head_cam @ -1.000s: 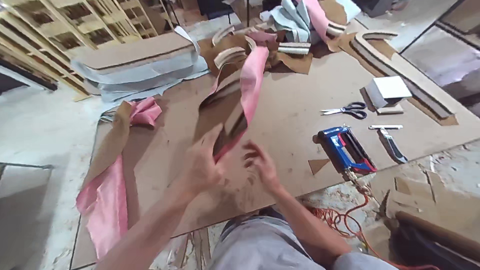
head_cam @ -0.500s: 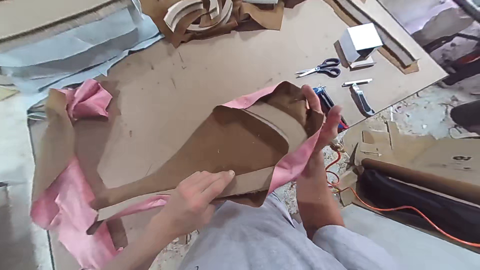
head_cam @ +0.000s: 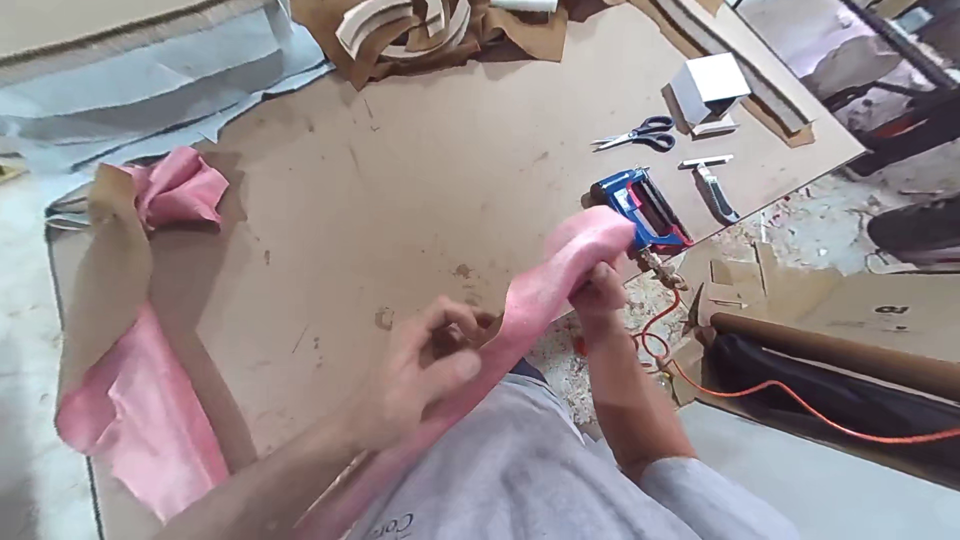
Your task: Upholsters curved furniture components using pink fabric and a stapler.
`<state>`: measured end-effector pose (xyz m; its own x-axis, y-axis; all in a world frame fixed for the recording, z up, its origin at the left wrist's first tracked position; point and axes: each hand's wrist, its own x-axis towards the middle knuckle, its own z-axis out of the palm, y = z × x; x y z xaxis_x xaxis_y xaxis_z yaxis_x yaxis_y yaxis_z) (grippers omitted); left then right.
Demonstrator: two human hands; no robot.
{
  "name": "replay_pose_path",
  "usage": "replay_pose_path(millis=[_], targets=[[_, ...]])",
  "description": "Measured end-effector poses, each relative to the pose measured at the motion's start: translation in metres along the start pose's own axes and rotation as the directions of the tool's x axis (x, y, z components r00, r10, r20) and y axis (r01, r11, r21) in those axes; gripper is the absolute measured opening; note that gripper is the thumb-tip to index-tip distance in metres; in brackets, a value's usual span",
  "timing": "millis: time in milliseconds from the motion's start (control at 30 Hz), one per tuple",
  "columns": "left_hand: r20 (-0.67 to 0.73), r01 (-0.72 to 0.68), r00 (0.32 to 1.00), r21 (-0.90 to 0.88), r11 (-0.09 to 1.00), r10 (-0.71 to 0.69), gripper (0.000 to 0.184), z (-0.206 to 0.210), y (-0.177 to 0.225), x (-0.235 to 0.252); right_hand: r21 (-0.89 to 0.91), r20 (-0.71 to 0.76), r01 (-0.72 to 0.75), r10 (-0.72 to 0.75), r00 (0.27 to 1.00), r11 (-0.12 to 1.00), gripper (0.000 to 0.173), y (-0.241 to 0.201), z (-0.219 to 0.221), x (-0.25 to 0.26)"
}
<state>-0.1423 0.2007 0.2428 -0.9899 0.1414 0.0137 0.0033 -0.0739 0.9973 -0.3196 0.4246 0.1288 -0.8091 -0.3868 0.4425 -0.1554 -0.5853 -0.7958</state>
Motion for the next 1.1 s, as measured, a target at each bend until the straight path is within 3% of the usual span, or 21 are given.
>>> replay_pose_path(millis=[100, 200, 367, 467, 533, 567, 667, 767, 833, 967, 1033, 1100], targets=[[-0.185, 0.016, 0.983, 0.043, 0.999, -0.008, 0.032, 0.015, -0.010, 0.018, -0.052, -0.059, 0.048, -0.051, 0.997, 0.998, 0.025, 0.045, 0.020, 0.009], [-0.305, 0.025, 0.951, 0.237, 0.971, 0.050, 0.046, 0.016, -0.007, 0.039, -0.129, -0.188, 0.090, -0.114, 0.976, 0.987, 0.036, 0.074, 0.035, 0.030], [-0.467, 0.248, 0.882, 0.564, 0.787, 0.057, 0.033, 0.013, -0.001, 0.087, -0.208, -0.259, 0.130, -0.183, 0.949, 0.970, 0.049, 0.117, 0.038, 0.062], [-0.483, 0.247, 0.867, 0.627, 0.739, 0.120, 0.031, -0.002, -0.019, 0.117, -0.238, -0.310, -0.020, -0.056, 0.949, 0.971, 0.056, 0.144, 0.027, 0.080], [-0.512, 0.264, 0.852, 0.595, 0.759, 0.106, 0.031, -0.014, -0.037, 0.138, -0.357, -0.365, -0.284, 0.146, 0.919, 0.890, 0.072, 0.137, 0.019, 0.093], [-0.523, 0.268, 0.847, 0.576, 0.772, 0.096, 0.031, -0.018, -0.049, 0.148, -0.391, -0.395, -0.342, 0.180, 0.901, 0.854, 0.075, 0.132, 0.017, 0.099], [-0.528, 0.235, 0.848, 0.431, 0.871, 0.033, 0.028, -0.014, -0.083, 0.171, -0.448, -0.328, -0.162, 0.007, 0.945, 0.879, 0.069, 0.136, 0.008, 0.098], [-0.526, 0.178, 0.850, 0.312, 0.933, 0.013, 0.027, -0.006, -0.098, 0.185, -0.476, -0.215, -0.049, -0.062, 0.975, 0.878, 0.093, 0.141, -0.005, 0.088], [-0.540, 0.195, 0.842, 0.282, 0.939, -0.013, 0.025, -0.005, -0.100, 0.188, -0.552, -0.162, -0.058, -0.038, 0.986, 0.832, 0.100, 0.132, 0.001, 0.080], [-0.550, 0.179, 0.827, 0.057, 0.982, -0.119, 0.021, -0.003, -0.102, 0.190, -0.684, 0.057, 0.073, -0.047, 0.997, 0.726, 0.088, 0.095, 0.020, 0.058], [-0.498, 0.131, 0.851, -0.099, 0.986, -0.163, 0.021, -0.001, -0.105, 0.190, -0.612, 0.127, 0.111, -0.041, 0.991, 0.783, 0.091, 0.076, 0.028, 0.045], [-0.441, 0.170, 0.870, -0.154, 0.973, -0.222, 0.024, -0.006, -0.102, 0.195, -0.453, -0.002, 0.017, -0.020, 1.000, 0.891, 0.092, 0.065, 0.018, 0.046]])
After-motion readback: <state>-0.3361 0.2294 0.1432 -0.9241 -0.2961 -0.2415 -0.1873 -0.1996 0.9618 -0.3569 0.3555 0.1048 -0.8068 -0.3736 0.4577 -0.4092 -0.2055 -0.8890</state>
